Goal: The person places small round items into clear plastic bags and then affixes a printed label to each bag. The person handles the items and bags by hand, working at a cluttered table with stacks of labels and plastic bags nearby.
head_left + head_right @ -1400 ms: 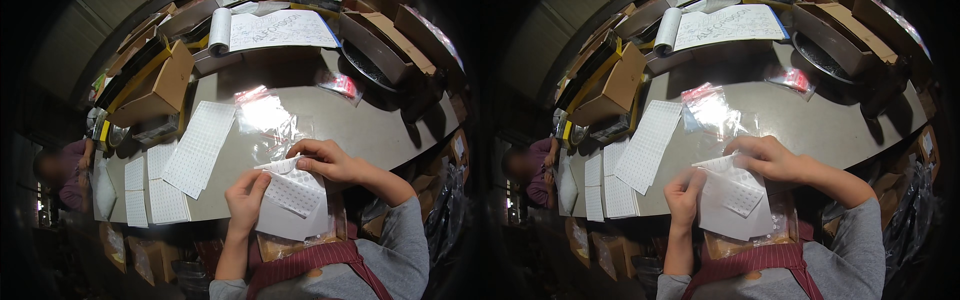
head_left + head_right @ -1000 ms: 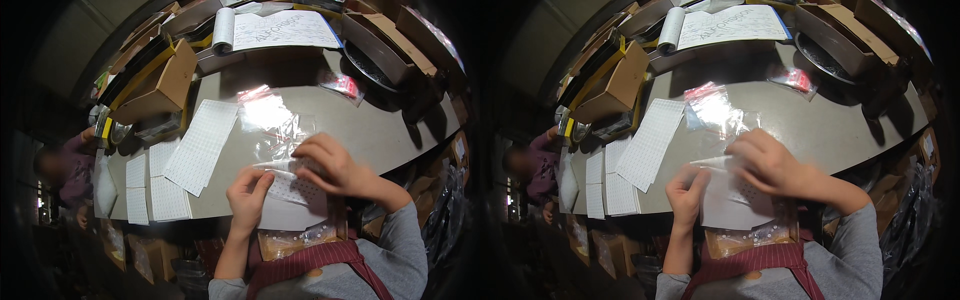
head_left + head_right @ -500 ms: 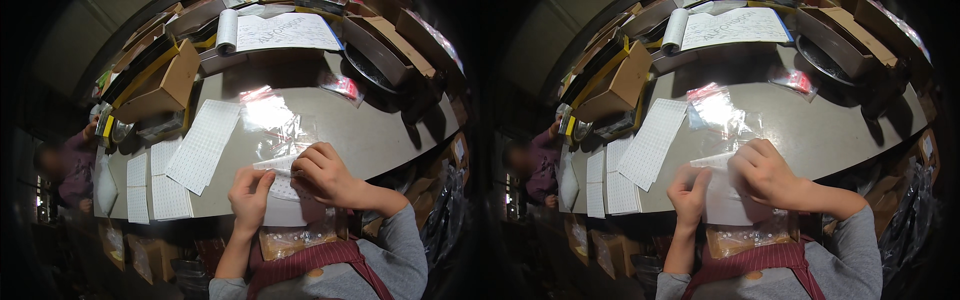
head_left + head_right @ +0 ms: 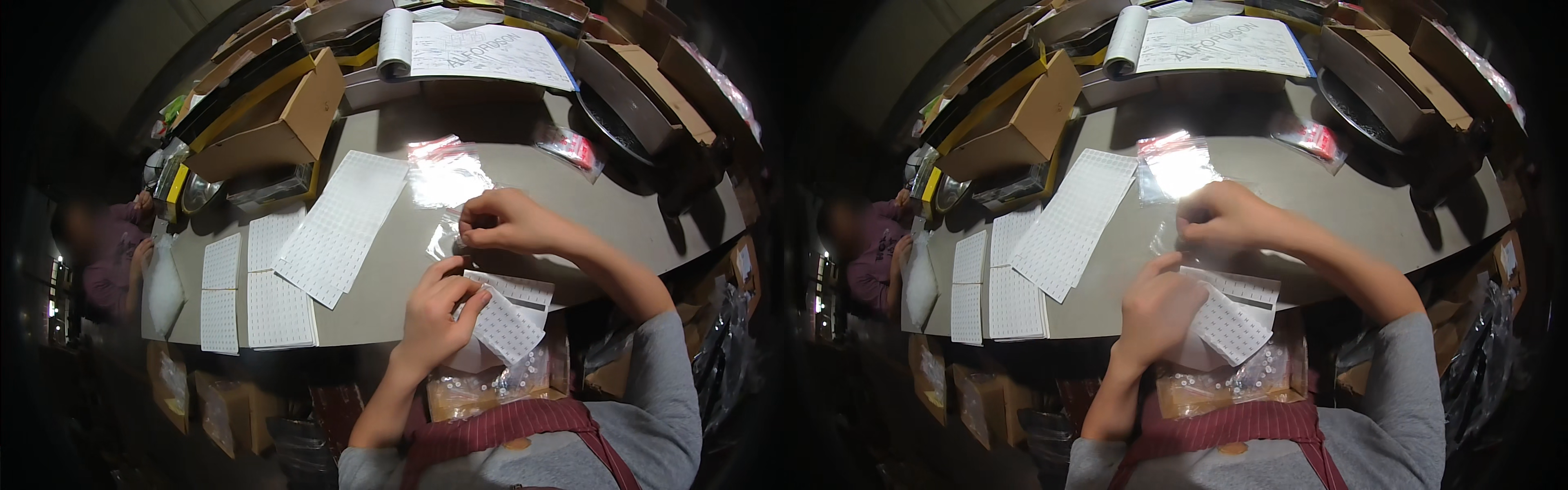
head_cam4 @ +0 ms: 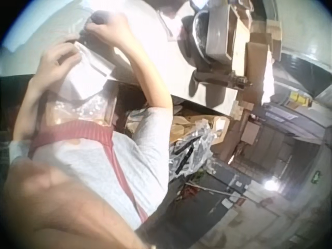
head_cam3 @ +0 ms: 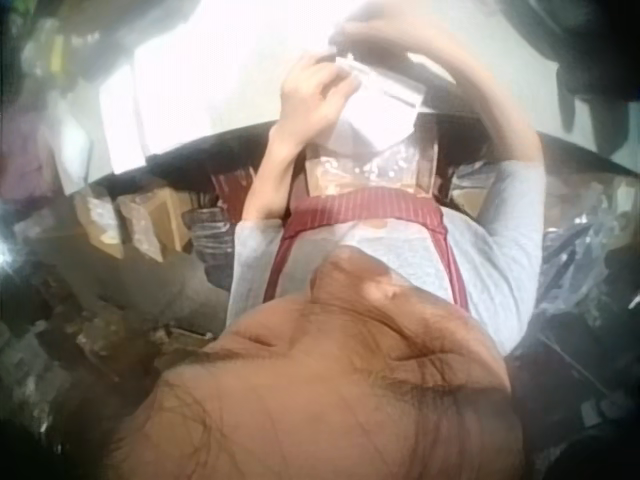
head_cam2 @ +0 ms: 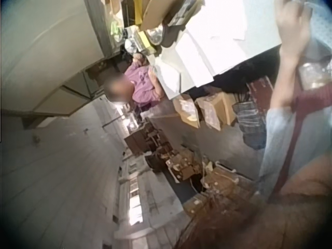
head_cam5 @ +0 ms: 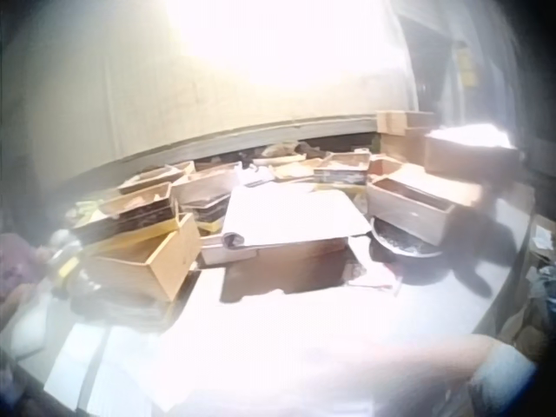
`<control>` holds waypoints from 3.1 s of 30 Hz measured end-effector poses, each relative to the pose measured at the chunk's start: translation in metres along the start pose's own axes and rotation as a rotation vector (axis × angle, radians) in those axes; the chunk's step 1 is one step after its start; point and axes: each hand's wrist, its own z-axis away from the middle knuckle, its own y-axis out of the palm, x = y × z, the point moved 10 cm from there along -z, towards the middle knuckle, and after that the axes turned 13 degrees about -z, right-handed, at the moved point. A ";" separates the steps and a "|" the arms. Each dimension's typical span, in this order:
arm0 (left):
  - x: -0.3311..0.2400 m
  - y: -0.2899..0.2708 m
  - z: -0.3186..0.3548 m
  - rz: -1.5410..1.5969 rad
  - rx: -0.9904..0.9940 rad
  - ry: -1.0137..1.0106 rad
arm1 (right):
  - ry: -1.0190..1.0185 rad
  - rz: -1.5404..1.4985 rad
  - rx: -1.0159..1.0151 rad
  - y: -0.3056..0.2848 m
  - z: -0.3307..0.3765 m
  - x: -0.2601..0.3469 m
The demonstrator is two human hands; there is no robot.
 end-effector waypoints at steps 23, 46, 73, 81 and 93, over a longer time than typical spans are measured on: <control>0.028 -0.015 0.008 0.192 -0.134 -0.310 | -0.057 0.037 -0.034 0.008 0.078 0.014; 0.031 -0.014 0.011 0.213 -0.137 -0.391 | -0.463 0.580 -0.328 0.024 0.116 0.061; 0.033 -0.006 0.013 0.310 -0.065 -0.401 | -0.247 0.164 -0.139 -0.018 0.090 0.031; 0.035 -0.013 0.017 0.255 -0.144 -0.430 | -0.169 0.085 -0.166 -0.002 0.102 0.017; 0.047 0.003 0.027 0.563 0.008 -0.609 | -0.361 0.195 -0.140 0.016 0.100 0.031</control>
